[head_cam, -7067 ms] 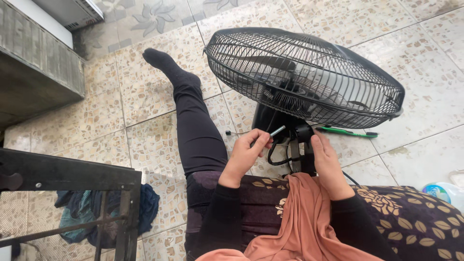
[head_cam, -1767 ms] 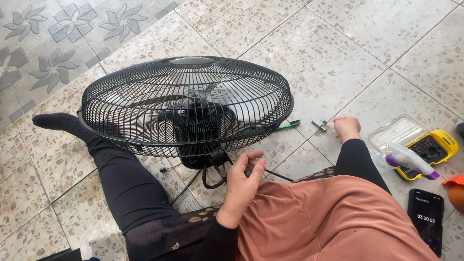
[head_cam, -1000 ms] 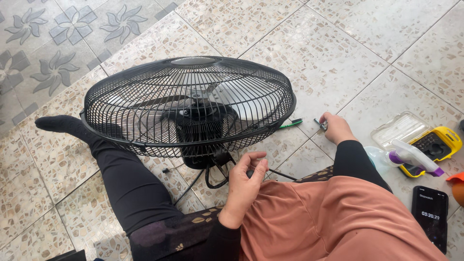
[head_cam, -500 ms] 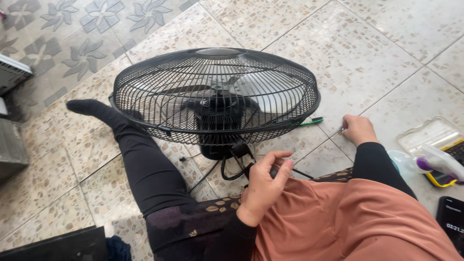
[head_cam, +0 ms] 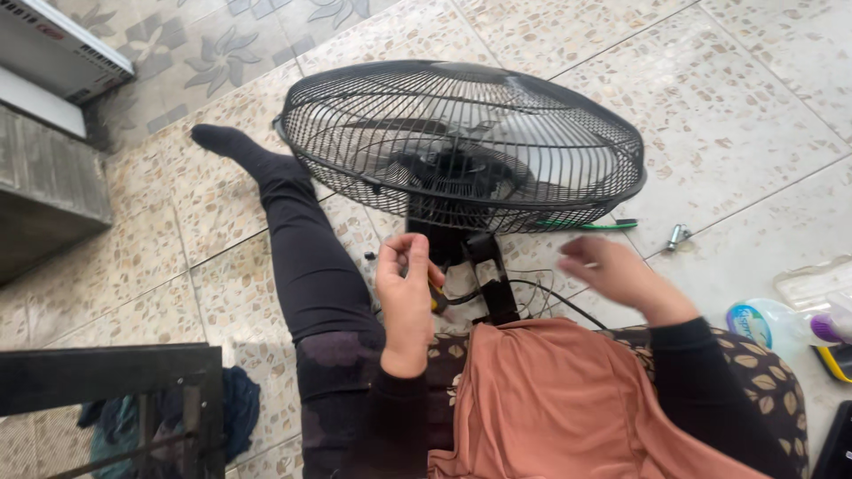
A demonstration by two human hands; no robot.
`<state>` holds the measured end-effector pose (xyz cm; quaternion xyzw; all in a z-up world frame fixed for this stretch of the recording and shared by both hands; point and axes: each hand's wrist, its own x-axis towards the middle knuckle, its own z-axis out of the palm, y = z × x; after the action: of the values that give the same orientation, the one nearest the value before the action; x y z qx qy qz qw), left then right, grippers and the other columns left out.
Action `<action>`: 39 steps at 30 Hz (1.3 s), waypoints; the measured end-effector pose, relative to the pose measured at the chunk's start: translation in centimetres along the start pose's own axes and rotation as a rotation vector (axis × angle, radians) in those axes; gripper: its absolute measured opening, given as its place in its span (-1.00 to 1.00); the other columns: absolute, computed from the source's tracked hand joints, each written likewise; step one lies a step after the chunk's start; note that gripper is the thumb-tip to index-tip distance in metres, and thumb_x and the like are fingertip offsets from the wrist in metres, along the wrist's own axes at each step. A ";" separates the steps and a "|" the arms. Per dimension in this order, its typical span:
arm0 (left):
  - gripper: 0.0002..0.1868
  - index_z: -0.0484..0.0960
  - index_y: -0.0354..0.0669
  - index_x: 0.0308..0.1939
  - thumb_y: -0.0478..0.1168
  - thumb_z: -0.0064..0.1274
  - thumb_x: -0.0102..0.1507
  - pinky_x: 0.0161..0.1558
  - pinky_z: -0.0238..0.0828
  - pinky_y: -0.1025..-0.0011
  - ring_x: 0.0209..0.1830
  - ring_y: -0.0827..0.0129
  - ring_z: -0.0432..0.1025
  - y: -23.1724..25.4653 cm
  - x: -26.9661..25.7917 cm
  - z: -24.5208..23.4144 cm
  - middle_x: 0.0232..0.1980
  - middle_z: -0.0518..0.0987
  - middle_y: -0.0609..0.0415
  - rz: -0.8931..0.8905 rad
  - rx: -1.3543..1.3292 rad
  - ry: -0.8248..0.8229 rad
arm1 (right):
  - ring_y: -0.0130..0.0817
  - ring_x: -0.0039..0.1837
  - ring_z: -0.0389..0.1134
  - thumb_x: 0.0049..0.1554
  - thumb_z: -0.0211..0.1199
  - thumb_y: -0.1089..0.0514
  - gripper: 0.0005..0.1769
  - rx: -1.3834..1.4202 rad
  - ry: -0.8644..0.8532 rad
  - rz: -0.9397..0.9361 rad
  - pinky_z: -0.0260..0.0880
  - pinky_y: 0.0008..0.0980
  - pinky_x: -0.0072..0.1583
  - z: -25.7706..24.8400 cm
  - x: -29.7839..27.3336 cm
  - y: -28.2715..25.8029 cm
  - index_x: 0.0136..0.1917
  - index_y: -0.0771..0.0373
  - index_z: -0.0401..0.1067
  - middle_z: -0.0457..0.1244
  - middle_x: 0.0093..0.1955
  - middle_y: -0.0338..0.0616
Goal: The person uses a screwdriver to loosen and remove a bolt from the base of a standing fan. They then detach the control panel housing from the fan's neck and set it aside.
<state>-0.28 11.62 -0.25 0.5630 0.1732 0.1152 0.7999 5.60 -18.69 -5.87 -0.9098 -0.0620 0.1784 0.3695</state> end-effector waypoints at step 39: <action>-0.13 0.51 -0.27 0.25 0.06 0.40 -0.06 -0.03 0.46 0.39 -0.02 0.33 0.59 -5.1 5.3 -4.7 0.02 0.70 -0.01 -0.019 0.705 -0.487 | -0.47 0.09 0.40 0.10 0.38 0.07 -0.49 0.512 -0.084 -0.017 0.44 -0.38 0.12 8.1 4.3 -10.8 0.27 0.29 0.43 0.40 0.07 -0.26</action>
<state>2.57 15.92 -7.26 0.8110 0.0129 -0.0947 0.5772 6.75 -4.62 -4.97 -0.7779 -0.0375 0.2227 0.5864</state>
